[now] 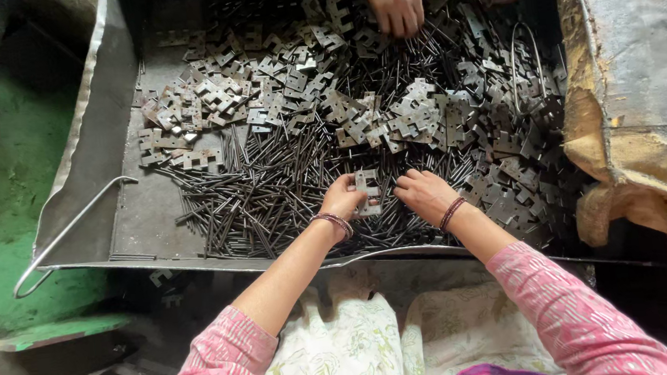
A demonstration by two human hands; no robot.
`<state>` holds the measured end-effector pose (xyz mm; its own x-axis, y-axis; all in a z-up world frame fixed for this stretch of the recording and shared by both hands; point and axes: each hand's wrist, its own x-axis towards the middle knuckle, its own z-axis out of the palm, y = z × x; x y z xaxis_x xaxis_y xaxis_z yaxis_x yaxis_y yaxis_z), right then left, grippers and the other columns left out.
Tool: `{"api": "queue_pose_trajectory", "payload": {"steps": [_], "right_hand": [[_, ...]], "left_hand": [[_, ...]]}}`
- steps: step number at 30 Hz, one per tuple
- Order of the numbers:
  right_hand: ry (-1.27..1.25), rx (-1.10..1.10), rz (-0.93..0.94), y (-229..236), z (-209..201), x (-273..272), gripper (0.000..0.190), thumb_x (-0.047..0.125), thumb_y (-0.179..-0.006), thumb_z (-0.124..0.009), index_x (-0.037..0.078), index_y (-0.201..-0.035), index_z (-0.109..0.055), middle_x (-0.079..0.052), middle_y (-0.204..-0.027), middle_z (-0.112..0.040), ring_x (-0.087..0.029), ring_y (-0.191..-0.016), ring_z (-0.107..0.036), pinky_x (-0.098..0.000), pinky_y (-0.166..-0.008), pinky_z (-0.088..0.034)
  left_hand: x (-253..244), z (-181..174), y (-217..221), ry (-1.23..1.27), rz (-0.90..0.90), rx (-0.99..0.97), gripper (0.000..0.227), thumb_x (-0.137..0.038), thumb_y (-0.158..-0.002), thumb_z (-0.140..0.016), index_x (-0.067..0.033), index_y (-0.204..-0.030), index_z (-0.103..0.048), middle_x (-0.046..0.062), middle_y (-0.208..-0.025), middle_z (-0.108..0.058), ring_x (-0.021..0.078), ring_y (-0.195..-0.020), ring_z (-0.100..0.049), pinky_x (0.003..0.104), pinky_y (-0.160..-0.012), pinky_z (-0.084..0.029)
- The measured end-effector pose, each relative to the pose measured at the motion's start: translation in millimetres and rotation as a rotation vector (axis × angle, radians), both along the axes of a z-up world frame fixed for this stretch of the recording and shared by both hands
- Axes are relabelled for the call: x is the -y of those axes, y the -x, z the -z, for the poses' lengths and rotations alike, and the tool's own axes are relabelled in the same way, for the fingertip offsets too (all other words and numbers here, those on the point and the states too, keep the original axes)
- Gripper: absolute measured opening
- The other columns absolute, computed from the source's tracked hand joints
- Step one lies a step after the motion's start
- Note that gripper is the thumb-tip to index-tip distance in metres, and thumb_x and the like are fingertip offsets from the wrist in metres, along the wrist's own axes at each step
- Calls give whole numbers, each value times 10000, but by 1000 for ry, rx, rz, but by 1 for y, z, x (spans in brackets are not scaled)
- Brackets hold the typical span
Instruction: The person repeatedly picks up small metal plates and rods from a bin and inserts the rods into the plates by hand. The assembled units are placed back into the bin. Another person works alongside in the same bin.
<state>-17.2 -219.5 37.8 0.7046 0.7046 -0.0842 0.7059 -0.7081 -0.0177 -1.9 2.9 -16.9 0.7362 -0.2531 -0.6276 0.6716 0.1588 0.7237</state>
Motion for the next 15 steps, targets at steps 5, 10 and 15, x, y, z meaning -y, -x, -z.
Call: {"api": "queue_pose_trajectory", "payload": {"steps": [5, 10, 15], "right_hand": [[18, -80, -101, 5, -10, -1, 143, 97, -777, -635, 109, -914, -673, -32, -988, -607, -240, -1010, -580, -373, -851, -508], [-46, -87, -217, 5, -11, 0, 210, 64, -809, -621, 61, -1016, -657, -61, -1017, -614, -249, -1009, -592, -377, -836, -526], [11, -148, -176, 6, -6, -1, 177, 78, -845, -619, 58, -1020, -638, -67, -1027, -618, -256, -1041, -611, -376, -868, -545]], "left_hand": [[-1, -2, 2, -54, -20, 36, 373, 9, -891, -604, -23, -1260, -556, 89, -1061, -698, 213, -873, -743, 376, -673, -624], [-4, 4, -1, -128, 14, 81, 339, -22, -910, -632, -42, -1243, -576, 86, -1059, -713, 170, -850, -727, 366, -665, -613], [-3, 4, -1, -25, -12, 42, 321, 1, -924, -596, -31, -1241, -555, 107, -1069, -723, 192, -836, -758, 381, -678, -643]]}}
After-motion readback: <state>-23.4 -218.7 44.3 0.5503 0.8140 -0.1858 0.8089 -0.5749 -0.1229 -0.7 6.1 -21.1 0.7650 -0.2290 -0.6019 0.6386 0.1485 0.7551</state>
